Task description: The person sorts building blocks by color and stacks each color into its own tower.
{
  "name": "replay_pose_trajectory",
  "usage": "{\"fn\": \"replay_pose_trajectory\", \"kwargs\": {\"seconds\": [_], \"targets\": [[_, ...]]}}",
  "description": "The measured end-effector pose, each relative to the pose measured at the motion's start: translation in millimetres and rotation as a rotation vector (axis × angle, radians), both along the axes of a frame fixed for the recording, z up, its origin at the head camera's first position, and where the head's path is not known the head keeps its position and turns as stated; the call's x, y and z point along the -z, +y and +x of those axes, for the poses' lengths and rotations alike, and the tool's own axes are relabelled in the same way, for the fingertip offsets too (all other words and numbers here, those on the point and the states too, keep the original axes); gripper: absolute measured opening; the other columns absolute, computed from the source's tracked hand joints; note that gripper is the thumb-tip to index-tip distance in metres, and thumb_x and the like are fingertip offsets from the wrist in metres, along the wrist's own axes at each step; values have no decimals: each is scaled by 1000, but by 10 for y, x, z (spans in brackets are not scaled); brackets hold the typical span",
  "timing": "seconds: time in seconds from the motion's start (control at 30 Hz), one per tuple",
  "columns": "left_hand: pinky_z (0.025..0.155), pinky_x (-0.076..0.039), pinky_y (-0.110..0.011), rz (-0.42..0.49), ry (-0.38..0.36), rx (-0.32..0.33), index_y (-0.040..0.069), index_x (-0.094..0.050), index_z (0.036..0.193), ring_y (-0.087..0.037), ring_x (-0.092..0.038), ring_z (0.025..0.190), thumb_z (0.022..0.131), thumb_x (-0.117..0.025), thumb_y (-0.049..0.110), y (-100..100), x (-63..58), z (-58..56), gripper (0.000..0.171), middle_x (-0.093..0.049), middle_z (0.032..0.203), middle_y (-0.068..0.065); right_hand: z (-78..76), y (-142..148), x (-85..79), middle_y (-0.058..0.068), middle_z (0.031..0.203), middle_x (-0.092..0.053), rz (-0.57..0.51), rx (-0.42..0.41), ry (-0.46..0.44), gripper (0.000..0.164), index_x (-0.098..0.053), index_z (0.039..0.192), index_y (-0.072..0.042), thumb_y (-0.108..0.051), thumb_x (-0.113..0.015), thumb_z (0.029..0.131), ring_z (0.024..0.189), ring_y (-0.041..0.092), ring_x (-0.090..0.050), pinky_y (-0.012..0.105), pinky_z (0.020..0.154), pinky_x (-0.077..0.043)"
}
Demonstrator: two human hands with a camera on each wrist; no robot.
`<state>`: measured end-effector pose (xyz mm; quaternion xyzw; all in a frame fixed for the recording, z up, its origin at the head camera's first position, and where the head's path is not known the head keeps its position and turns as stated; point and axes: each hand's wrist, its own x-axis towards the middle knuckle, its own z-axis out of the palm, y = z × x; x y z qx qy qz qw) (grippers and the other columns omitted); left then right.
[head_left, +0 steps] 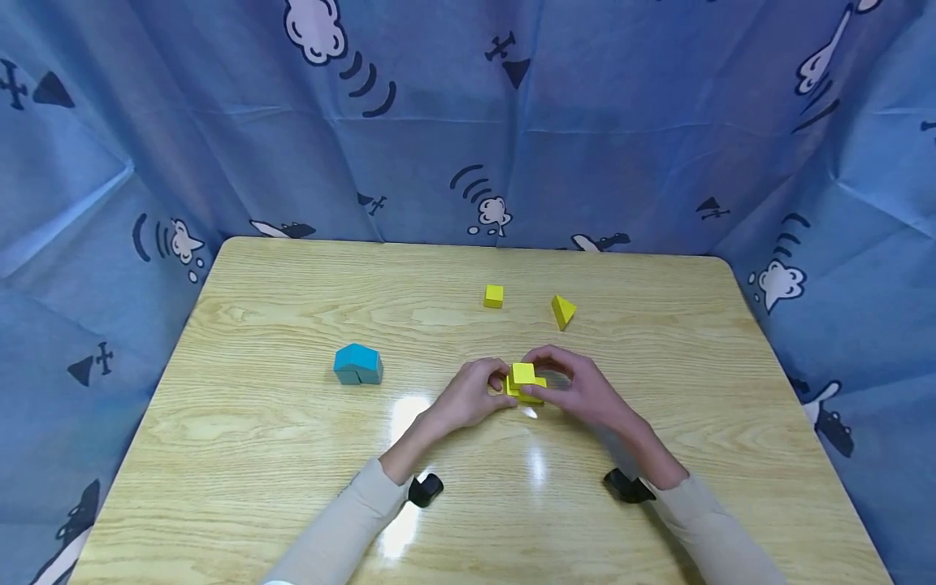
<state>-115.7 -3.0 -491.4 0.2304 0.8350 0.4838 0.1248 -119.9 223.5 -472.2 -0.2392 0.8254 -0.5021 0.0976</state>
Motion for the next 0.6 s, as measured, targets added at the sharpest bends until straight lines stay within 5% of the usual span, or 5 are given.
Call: {"fn": "replay_pose_trajectory", "kwargs": {"seconds": [0.6], "targets": [[76, -49, -23, -3, 5, 0, 0, -71, 108, -23, -63, 89, 85, -86, 9, -10, -15, 4, 29, -67, 95, -6, 47, 0, 97, 2, 116, -68, 30, -13, -9, 36, -67, 120, -12, -11, -83, 88, 112, 21, -65, 42, 103, -51]]}}
